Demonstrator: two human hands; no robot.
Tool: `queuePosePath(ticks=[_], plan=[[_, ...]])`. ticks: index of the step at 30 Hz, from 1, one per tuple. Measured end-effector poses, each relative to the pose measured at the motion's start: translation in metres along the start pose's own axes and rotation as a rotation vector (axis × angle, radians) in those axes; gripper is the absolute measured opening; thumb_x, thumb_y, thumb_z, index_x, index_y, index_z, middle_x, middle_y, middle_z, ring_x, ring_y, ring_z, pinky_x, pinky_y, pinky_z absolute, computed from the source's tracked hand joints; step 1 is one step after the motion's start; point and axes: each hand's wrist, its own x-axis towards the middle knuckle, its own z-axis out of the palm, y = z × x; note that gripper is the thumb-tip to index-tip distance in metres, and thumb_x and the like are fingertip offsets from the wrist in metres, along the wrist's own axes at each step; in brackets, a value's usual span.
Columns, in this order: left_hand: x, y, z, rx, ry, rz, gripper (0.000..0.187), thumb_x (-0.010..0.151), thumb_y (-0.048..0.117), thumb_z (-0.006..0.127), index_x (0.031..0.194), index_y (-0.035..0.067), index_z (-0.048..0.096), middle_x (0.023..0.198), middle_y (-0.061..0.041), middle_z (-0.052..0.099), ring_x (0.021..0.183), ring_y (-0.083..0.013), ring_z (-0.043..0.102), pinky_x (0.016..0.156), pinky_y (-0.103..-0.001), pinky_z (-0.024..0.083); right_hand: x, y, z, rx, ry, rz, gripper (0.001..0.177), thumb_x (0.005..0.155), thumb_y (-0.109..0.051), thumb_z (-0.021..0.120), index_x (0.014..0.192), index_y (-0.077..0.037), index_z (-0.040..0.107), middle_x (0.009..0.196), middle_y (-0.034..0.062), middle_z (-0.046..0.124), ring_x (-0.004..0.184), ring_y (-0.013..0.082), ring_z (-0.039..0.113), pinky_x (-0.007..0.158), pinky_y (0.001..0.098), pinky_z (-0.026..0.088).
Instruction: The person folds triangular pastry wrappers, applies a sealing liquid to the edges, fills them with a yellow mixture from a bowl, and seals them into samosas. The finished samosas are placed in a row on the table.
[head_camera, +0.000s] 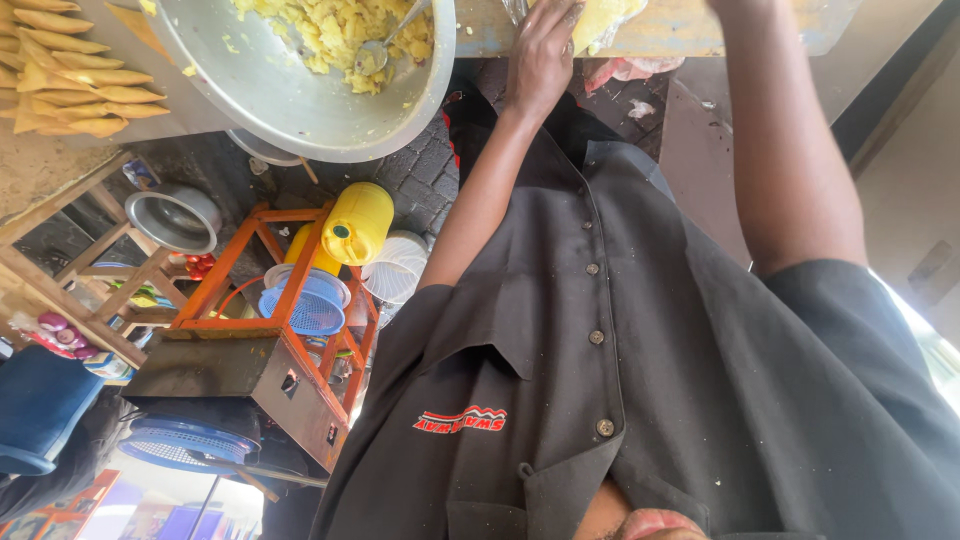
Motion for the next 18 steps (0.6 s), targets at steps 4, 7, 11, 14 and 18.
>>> queuePosePath(ticks=[4, 7, 11, 14, 18], plan=[[0.007, 0.0, -0.003, 0.089, -0.007, 0.103, 0.038, 0.086, -0.007, 0.062, 0.122, 0.001, 0.073, 0.132, -0.009, 0.068, 0.134, -0.0315, 0.055, 0.114, -0.044, 0.044, -0.013, -0.004, 0.011, 0.119, -0.103, 0.031, 0.01, 0.093, -0.006, 0.066, 0.085, -0.006, 0.062, 0.071, -0.0016, 0.054, 0.057, 0.009, 0.047, 0.052, 0.0284, 0.034], [0.01, 0.001, -0.003, 0.127, -0.025, 0.116, 0.039, 0.085, -0.009, 0.06, 0.12, -0.001, 0.072, 0.131, -0.01, 0.068, 0.133, -0.0319, 0.055, 0.113, -0.045, 0.043, -0.023, 0.003, 0.031, 0.077, -0.168, -0.107, 0.004, 0.093, -0.005, 0.064, 0.095, -0.004, 0.067, 0.076, -0.0022, 0.057, 0.063, 0.0072, 0.05, 0.055, 0.029, 0.037], [0.003, -0.003, -0.007, 0.059, -0.068, 0.078, 0.036, 0.086, -0.009, 0.062, 0.12, -0.001, 0.072, 0.13, -0.011, 0.069, 0.132, -0.0305, 0.057, 0.115, -0.044, 0.045, -0.021, 0.014, 0.052, -0.276, -0.152, -0.378, 0.015, 0.097, -0.008, 0.06, 0.105, 0.003, 0.068, 0.077, 0.0097, 0.066, 0.067, 0.0185, 0.065, 0.061, 0.0356, 0.051], [0.005, -0.003, -0.011, -0.003, -0.042, 0.067, 0.038, 0.083, -0.011, 0.064, 0.119, -0.002, 0.072, 0.129, -0.014, 0.068, 0.131, -0.0321, 0.057, 0.114, -0.043, 0.046, -0.015, 0.007, 0.057, -0.677, -0.007, -0.578, 0.017, 0.096, -0.012, 0.07, 0.1, 0.004, 0.068, 0.08, 0.0216, 0.067, 0.07, 0.0364, 0.066, 0.064, 0.0462, 0.053], [0.004, -0.001, -0.019, 0.031, 0.017, 0.057, 0.039, 0.079, -0.012, 0.067, 0.118, -0.004, 0.072, 0.127, -0.014, 0.068, 0.128, -0.033, 0.058, 0.111, -0.041, 0.048, -0.036, -0.006, 0.071, -0.85, 0.034, -0.629, 0.047, 0.085, -0.004, 0.062, 0.131, 0.0, 0.067, 0.085, 0.0242, 0.068, 0.072, 0.0428, 0.067, 0.066, 0.0508, 0.054]])
